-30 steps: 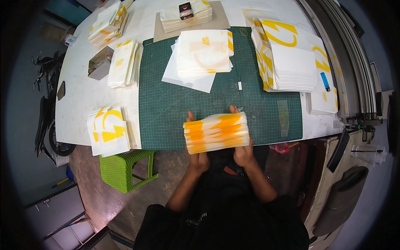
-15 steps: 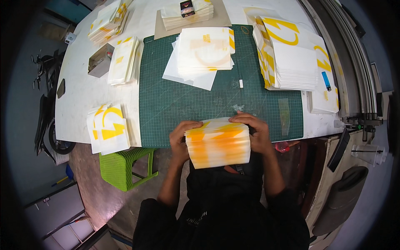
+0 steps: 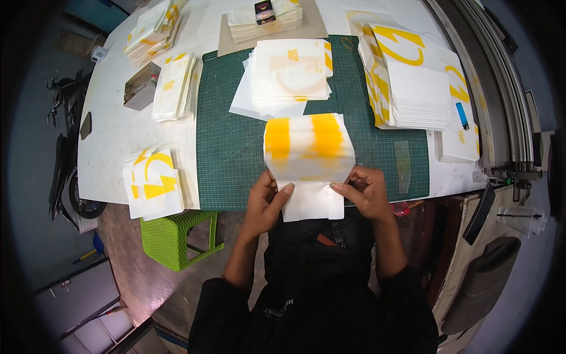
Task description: The person repeatedly picks up individual white sheets with yellow printed designs from a pile on a green cutting mat. They smooth each sheet flat with both hands and then place it onto a growing stack. The person occasionally lifts the stack to align the edges before continuing the process.
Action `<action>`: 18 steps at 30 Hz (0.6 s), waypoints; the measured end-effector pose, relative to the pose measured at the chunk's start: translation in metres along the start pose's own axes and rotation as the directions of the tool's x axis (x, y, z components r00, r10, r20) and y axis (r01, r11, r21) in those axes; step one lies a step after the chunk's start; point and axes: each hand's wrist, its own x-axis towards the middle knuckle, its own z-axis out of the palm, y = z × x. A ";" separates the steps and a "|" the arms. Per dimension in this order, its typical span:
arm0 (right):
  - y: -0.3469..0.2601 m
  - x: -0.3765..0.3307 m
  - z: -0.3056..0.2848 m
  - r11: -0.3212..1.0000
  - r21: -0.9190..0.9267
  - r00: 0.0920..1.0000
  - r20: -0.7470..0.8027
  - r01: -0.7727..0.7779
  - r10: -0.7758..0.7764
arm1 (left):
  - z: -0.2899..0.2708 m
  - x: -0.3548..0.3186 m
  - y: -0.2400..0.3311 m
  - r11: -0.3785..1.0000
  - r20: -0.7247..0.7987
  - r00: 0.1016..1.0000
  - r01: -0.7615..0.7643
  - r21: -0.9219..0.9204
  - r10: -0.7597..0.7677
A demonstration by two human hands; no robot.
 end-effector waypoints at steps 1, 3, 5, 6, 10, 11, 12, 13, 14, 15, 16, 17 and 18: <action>-0.002 0.000 0.001 0.999 -0.006 0.999 -0.008 -0.044 0.043 | -0.004 0.000 0.000 0.997 0.036 0.997 0.065 -0.029 -0.064; 0.008 -0.004 -0.004 0.992 0.062 0.994 0.014 -0.113 0.112 | -0.001 0.003 0.007 0.985 0.079 0.984 0.164 -0.051 -0.159; 0.015 -0.008 -0.007 0.980 0.115 0.987 0.038 -0.161 0.157 | 0.000 0.003 0.008 0.978 0.072 0.978 0.201 -0.046 -0.198; 0.016 -0.009 -0.007 0.975 0.136 0.985 0.048 -0.173 0.168 | 0.000 0.002 0.009 0.974 0.067 0.974 0.221 -0.042 -0.218; 0.009 -0.008 -0.001 0.956 0.230 0.981 0.099 -0.184 0.165 | 0.003 0.001 0.015 0.968 0.078 0.966 0.249 -0.043 -0.245; 0.001 -0.006 0.004 0.938 0.293 0.982 0.076 -0.187 0.172 | 0.003 0.001 0.018 0.965 0.093 0.963 0.260 -0.045 -0.255; -0.010 -0.002 0.012 0.918 0.351 0.983 0.055 -0.185 0.177 | 0.003 0.002 0.021 0.963 0.109 0.960 0.266 -0.049 -0.259; -0.016 0.001 0.015 0.895 0.408 0.983 0.034 -0.180 0.183 | 0.002 0.001 0.021 0.962 0.124 0.956 0.271 -0.031 -0.266; -0.015 0.004 0.014 0.882 0.430 0.979 0.031 -0.193 0.199 | 0.004 -0.002 0.020 0.960 0.136 0.952 0.280 -0.012 -0.276; -0.011 0.008 0.010 0.869 0.451 0.976 0.028 -0.205 0.216 | 0.005 -0.005 0.019 0.958 0.149 0.947 0.288 0.006 -0.286; -0.010 0.012 0.008 0.854 0.473 0.972 0.025 -0.217 0.233 | 0.006 -0.006 0.018 0.957 0.149 0.946 0.291 0.008 -0.289; -0.014 0.014 0.010 0.872 0.449 0.978 0.016 -0.194 0.209 | 0.007 -0.008 0.015 0.955 0.149 0.944 0.295 0.008 -0.293; -0.014 0.014 0.010 0.892 0.415 0.981 0.014 -0.180 0.191 | 0.007 -0.008 0.014 0.954 0.148 0.943 0.299 0.008 -0.297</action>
